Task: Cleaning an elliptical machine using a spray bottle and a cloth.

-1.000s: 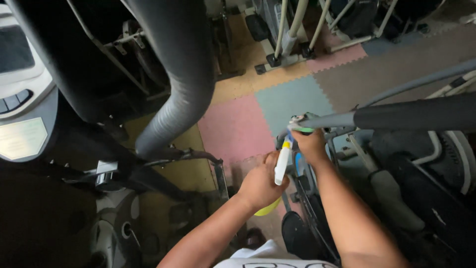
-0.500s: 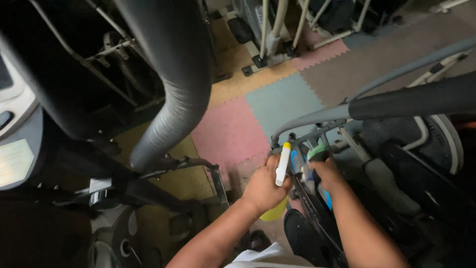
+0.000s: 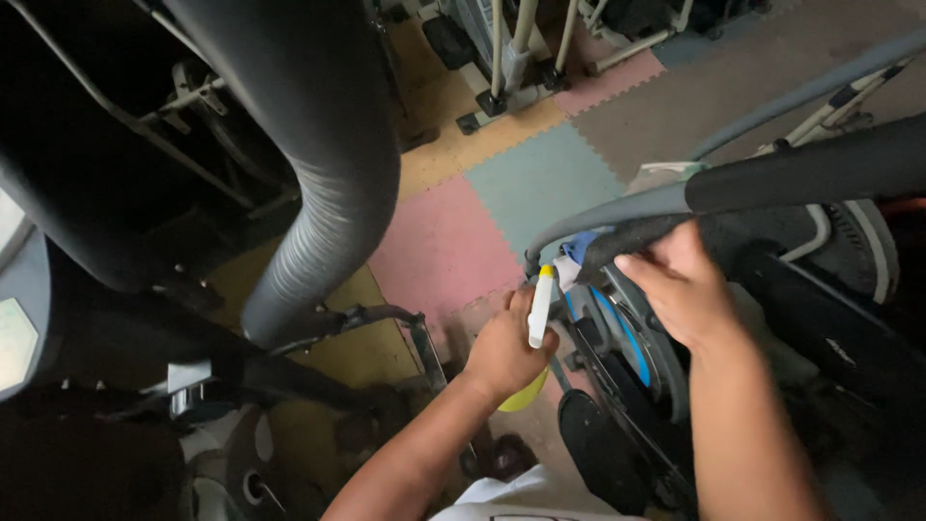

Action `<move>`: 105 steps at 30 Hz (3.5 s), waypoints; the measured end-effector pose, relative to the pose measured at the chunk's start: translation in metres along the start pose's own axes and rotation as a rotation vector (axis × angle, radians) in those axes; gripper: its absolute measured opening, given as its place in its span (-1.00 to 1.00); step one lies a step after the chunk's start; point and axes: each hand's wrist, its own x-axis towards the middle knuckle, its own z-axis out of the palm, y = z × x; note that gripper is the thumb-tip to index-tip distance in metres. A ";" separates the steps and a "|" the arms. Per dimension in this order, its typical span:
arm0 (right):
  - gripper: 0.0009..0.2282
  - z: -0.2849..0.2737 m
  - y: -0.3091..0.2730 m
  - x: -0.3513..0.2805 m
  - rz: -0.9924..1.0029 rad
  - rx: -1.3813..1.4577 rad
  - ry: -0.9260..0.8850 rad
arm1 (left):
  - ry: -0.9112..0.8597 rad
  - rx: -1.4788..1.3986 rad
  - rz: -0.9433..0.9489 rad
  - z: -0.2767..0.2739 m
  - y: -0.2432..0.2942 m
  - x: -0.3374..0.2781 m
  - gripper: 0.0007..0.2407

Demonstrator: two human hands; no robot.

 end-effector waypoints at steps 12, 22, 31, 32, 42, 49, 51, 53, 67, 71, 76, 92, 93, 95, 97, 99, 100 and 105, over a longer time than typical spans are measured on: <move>-0.42 0.012 0.047 0.032 -0.285 -0.430 0.290 | -0.057 -0.029 -0.031 -0.008 -0.010 -0.011 -0.48; -0.60 0.002 0.117 0.055 -0.471 -0.668 0.389 | -0.039 0.019 -0.133 -0.021 -0.001 -0.013 -0.44; -0.69 0.001 0.167 0.070 -0.377 -0.796 0.359 | -0.018 0.025 -0.163 -0.014 -0.013 -0.009 -0.45; -0.69 -0.002 0.172 0.071 -0.332 -0.742 0.331 | -0.013 0.041 -0.143 -0.011 -0.017 -0.009 -0.44; -0.64 -0.039 0.246 0.085 -0.115 -0.611 0.236 | 0.062 0.036 -0.013 0.005 -0.018 -0.004 -0.48; -0.66 -0.023 0.169 0.071 -0.052 -0.602 0.148 | 0.097 0.013 -0.108 -0.004 0.015 -0.012 -0.44; -0.70 -0.017 0.137 0.067 -0.080 -0.658 0.094 | 0.134 0.012 -0.083 -0.004 0.021 -0.013 -0.45; -0.67 -0.011 0.110 0.061 -0.179 -0.753 0.144 | 0.178 -0.010 -0.063 -0.004 0.031 -0.016 -0.45; -0.75 -0.029 0.113 -0.019 0.696 0.168 -0.064 | 0.349 0.077 -0.085 -0.024 0.076 -0.055 -0.43; -0.79 -0.038 0.135 -0.017 0.877 0.317 -0.192 | 0.401 0.102 -0.126 -0.037 0.093 -0.074 -0.44; -0.70 -0.010 0.094 -0.016 0.973 0.398 -0.320 | 0.494 0.068 -0.141 -0.041 0.097 -0.094 -0.48; -0.56 0.061 0.065 -0.018 0.926 0.257 -0.288 | 0.533 0.055 -0.104 -0.088 0.089 -0.128 -0.52; -0.56 0.062 0.070 -0.017 0.930 0.257 -0.288 | 0.533 0.055 -0.107 -0.090 0.089 -0.131 -0.52; -0.54 0.067 0.079 -0.013 0.836 0.464 -0.307 | 0.531 0.032 -0.126 -0.096 0.089 -0.136 -0.54; -0.54 0.091 0.059 -0.020 0.836 0.533 -0.318 | 0.527 0.018 -0.140 -0.105 0.092 -0.144 -0.52; -0.52 0.100 0.057 -0.020 0.833 0.601 -0.329 | 0.523 0.005 -0.153 -0.111 0.091 -0.150 -0.50; -0.54 0.098 0.066 -0.018 0.834 0.806 -0.473 | 0.530 0.022 -0.143 -0.114 0.087 -0.152 -0.50; -0.52 0.139 0.020 -0.014 0.633 0.567 -0.202 | 0.569 0.054 -0.134 -0.121 0.078 -0.161 -0.49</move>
